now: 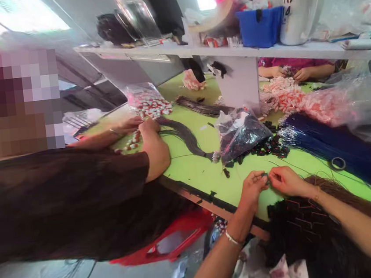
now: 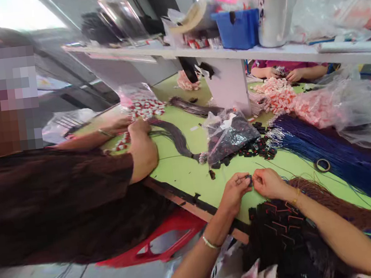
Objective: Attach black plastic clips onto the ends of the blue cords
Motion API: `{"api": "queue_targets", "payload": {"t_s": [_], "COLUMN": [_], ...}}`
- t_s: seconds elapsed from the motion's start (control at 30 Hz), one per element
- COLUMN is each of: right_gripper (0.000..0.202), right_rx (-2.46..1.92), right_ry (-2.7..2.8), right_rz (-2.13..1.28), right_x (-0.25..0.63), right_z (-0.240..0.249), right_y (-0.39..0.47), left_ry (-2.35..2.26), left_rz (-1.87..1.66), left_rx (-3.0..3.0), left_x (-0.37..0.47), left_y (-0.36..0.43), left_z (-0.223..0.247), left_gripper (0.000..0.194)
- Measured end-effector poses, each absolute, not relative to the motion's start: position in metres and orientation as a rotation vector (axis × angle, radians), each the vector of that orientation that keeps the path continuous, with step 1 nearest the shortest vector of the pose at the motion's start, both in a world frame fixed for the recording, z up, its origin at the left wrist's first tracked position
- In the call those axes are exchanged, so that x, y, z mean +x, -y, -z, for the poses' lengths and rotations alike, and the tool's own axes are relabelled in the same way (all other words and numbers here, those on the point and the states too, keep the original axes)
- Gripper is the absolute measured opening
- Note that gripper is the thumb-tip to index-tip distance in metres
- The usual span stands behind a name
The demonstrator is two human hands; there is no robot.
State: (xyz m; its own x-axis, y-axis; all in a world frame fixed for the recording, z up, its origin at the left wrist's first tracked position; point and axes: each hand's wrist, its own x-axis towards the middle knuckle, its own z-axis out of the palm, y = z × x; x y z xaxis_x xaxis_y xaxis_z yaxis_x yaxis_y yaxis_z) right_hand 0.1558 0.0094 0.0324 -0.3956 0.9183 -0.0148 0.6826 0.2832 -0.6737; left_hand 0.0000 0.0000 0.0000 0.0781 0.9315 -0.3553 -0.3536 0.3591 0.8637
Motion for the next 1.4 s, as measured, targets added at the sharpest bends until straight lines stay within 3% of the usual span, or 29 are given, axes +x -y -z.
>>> {"api": "queue_targets", "payload": {"t_s": [0.13,0.3,0.4,0.53,0.83,1.4], "right_gripper": [0.019,0.019,0.017,0.015,0.010,0.010], "right_rx": [-1.429,-1.959,-2.057,-1.920,-1.323,-1.507], "right_ry": [2.276,2.254,2.342,2.344,2.003,2.095], "right_rz": [-0.800,-0.291,-0.208,-0.236,-0.636,-0.678], "right_x": [0.160,0.163,0.160,0.158,0.157,0.157], "right_z": [-0.034,-0.028,-0.023,-0.023,-0.028,-0.033], "right_y": [-0.017,-0.031,-0.034,-0.030,-0.021,-0.011], "left_ry": [-1.106,-1.078,-1.062,-1.021,-0.920,-0.831], "left_rz": [-1.084,-1.077,-1.065,-1.058,-1.081,-1.060], "left_rx": [0.721,0.649,0.626,0.583,0.434,0.379], "left_x": [0.003,0.002,0.001,0.001,0.005,0.004], "left_y": [0.003,0.001,-0.001,0.000,0.001,-0.001], "left_z": [0.001,-0.004,-0.006,-0.006,-0.007,-0.002], "left_gripper": [0.036,0.035,0.035,0.036,0.030,0.027]}}
